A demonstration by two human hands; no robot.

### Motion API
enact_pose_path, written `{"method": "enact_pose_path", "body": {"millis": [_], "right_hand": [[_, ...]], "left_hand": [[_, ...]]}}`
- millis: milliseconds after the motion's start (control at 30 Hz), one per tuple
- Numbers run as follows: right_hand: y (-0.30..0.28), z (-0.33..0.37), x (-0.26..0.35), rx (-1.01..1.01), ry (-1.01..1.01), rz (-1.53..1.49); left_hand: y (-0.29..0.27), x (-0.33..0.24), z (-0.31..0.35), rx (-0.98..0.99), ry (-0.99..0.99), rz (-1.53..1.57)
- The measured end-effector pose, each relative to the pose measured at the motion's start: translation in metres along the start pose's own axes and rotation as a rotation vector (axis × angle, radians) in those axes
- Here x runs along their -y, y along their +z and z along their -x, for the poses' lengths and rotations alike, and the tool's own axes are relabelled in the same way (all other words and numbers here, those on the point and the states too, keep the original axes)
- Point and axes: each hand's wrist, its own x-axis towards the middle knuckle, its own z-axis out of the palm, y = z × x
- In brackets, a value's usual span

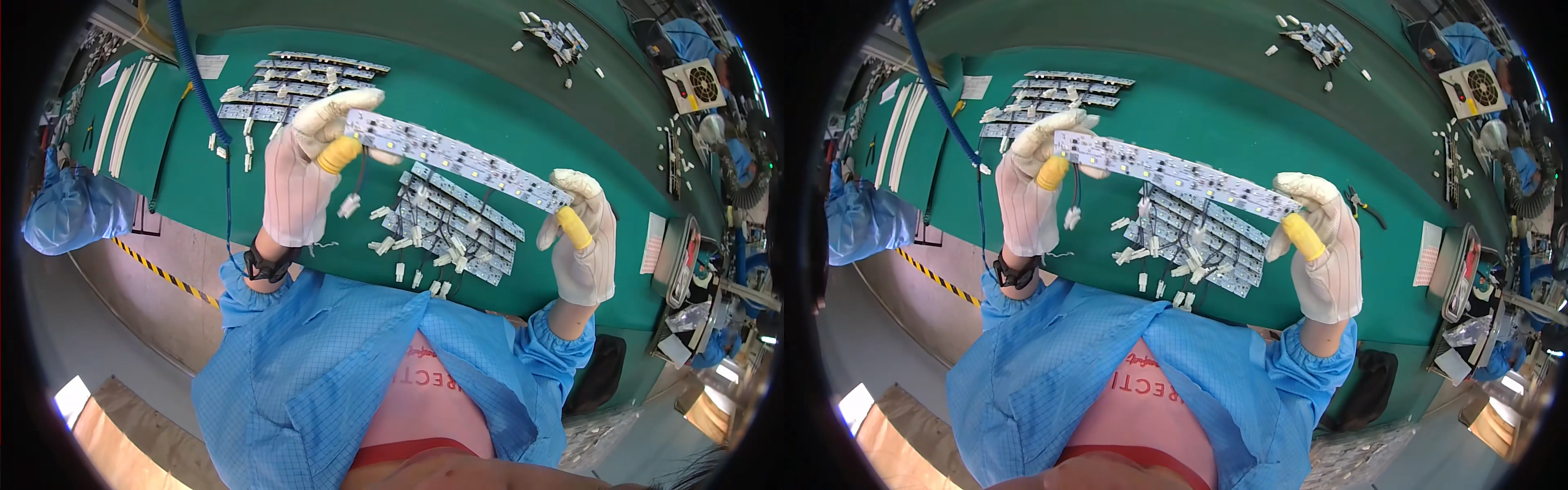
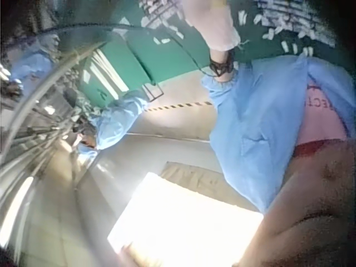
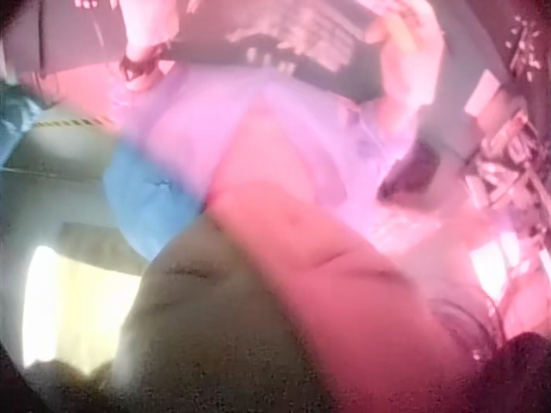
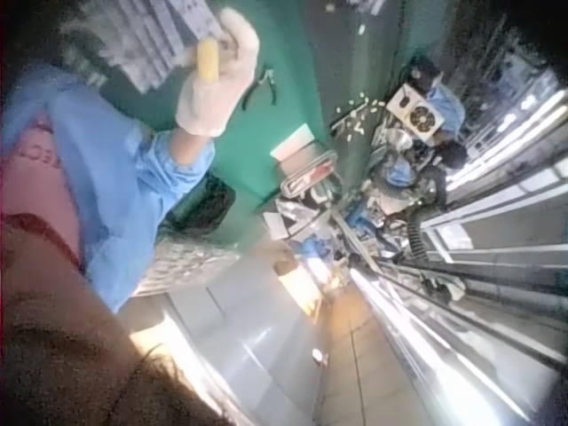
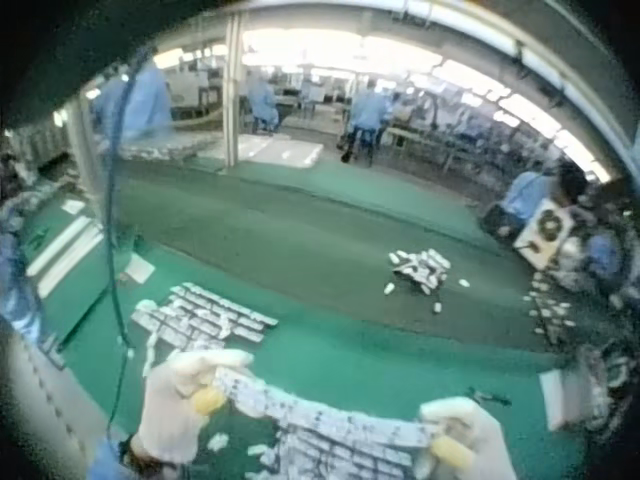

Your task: Inspecting and sorting strips of printed circuit boards at a manual assembly station.

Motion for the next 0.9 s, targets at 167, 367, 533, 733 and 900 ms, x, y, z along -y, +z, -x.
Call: {"method": "enact_pose_path", "body": {"millis": [167, 367, 533, 733, 900], "right_hand": [[0.005, 0.006, 0.004, 0.081, -0.101, -0.144], [0.008, 0.01, 0.008, 0.111, 0.027, -0.27], [0.002, -0.005, -0.002, 0.047, 0.009, -0.222], [0.0, -0.012, -0.028, -0.027, -0.011, -0.054], [-0.006, -0.007, -0.028, 0.035, 0.016, -0.09]], "left_hand": [[0.002, 0.007, -0.013, -0.118, 0.009, -0.327], [0.004, 0.009, -0.016, -0.104, -0.076, -0.425], [-0.004, 0.011, -0.007, -0.001, -0.009, -0.079], [-0.007, 0.018, -0.004, 0.072, 0.039, -0.134], [-0.01, 0.025, -0.007, -0.039, -0.02, -0.29]]}}
